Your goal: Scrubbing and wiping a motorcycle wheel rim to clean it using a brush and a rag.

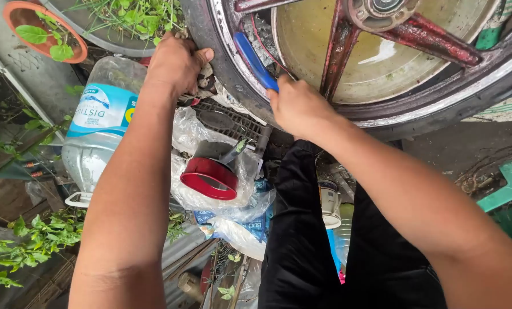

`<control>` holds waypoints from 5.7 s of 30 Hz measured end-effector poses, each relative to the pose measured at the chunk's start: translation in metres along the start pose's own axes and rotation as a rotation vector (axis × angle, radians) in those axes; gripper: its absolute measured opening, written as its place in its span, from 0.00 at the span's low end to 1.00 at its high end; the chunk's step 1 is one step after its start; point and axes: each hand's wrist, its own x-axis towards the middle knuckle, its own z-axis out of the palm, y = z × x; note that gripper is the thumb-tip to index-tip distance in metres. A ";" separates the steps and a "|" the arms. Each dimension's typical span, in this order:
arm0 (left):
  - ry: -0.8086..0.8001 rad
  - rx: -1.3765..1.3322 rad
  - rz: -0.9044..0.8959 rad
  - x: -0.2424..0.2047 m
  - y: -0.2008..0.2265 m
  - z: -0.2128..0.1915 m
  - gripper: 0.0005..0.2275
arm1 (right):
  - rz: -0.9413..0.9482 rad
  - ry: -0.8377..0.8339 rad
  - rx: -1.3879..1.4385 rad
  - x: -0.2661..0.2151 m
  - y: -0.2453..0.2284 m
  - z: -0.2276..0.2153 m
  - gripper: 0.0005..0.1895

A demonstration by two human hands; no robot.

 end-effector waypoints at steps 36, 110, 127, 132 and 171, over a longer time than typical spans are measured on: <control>0.037 -0.066 0.073 -0.046 -0.016 0.078 0.24 | 0.001 0.107 -0.249 -0.044 0.096 0.022 0.23; 0.000 -0.365 0.009 -0.090 -0.006 0.154 0.23 | 0.010 0.346 -0.210 0.007 0.044 0.108 0.23; 0.017 -0.346 0.002 -0.079 -0.009 0.174 0.26 | 0.018 0.483 -0.175 0.088 0.012 0.089 0.24; 0.014 -0.355 0.024 -0.078 -0.015 0.179 0.28 | 0.004 0.449 -0.237 0.028 0.046 0.123 0.25; 0.025 -0.432 0.032 -0.075 -0.022 0.198 0.28 | -0.229 0.368 0.137 0.000 0.024 0.069 0.25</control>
